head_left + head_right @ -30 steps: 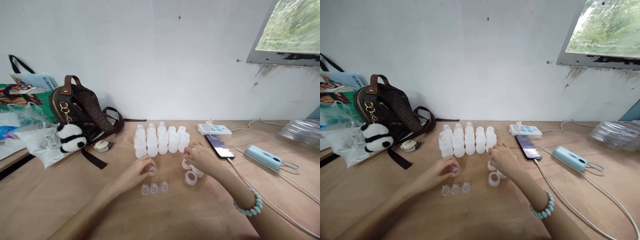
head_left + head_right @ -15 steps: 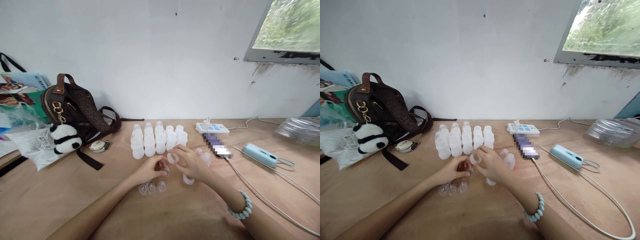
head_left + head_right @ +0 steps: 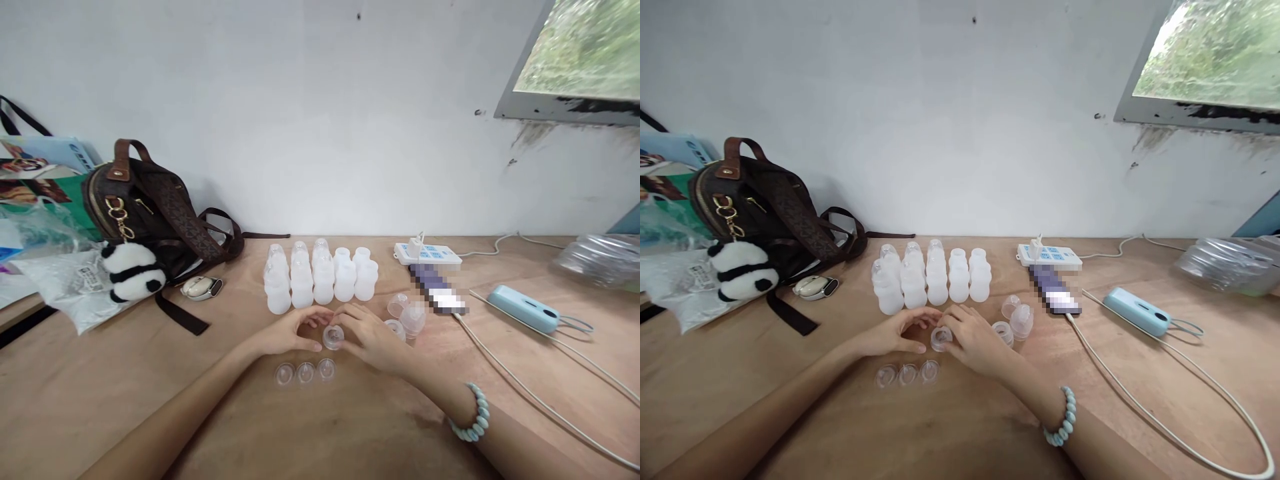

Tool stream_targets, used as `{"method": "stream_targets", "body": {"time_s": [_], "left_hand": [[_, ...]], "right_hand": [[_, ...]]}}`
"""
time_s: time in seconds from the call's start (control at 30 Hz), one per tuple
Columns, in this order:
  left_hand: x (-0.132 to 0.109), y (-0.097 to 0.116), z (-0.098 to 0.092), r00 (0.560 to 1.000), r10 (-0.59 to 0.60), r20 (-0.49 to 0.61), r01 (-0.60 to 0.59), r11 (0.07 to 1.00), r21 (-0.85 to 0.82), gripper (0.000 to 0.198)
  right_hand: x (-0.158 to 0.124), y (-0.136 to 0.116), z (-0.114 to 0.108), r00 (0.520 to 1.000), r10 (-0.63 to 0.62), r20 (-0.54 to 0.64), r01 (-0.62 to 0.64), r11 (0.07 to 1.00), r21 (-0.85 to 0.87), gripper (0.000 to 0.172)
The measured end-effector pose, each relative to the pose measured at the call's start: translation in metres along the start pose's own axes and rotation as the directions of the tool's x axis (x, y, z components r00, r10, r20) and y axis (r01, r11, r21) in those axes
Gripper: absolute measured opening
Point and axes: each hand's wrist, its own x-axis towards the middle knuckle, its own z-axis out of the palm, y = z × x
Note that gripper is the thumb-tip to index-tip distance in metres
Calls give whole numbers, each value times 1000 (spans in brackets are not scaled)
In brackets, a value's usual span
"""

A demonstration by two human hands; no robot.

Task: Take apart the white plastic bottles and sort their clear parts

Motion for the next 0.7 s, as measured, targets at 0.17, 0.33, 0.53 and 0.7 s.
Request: {"method": "stream_targets", "body": {"time_s": [0.17,0.33,0.53,0.7], "left_hand": [[2,11,12,996,-51,-69,58,992,109,56],[5,20,18,998,-31,-50,28,998,-61,43],[5,35,27,991,-43,-123,-21,878,-479,45],[3,51,34,980,-52,-193,-64,833,-550,41]], "right_hand": [[2,-1,6,999,19,-43,-21,998,-60,11],[2,-6,1,981,61,-185,-36,990,133,13],[0,-12,-5,924,183,-337,-10,890,456,11],[-2,-14,-12,920,207,-333,28,813,582,16]]}}
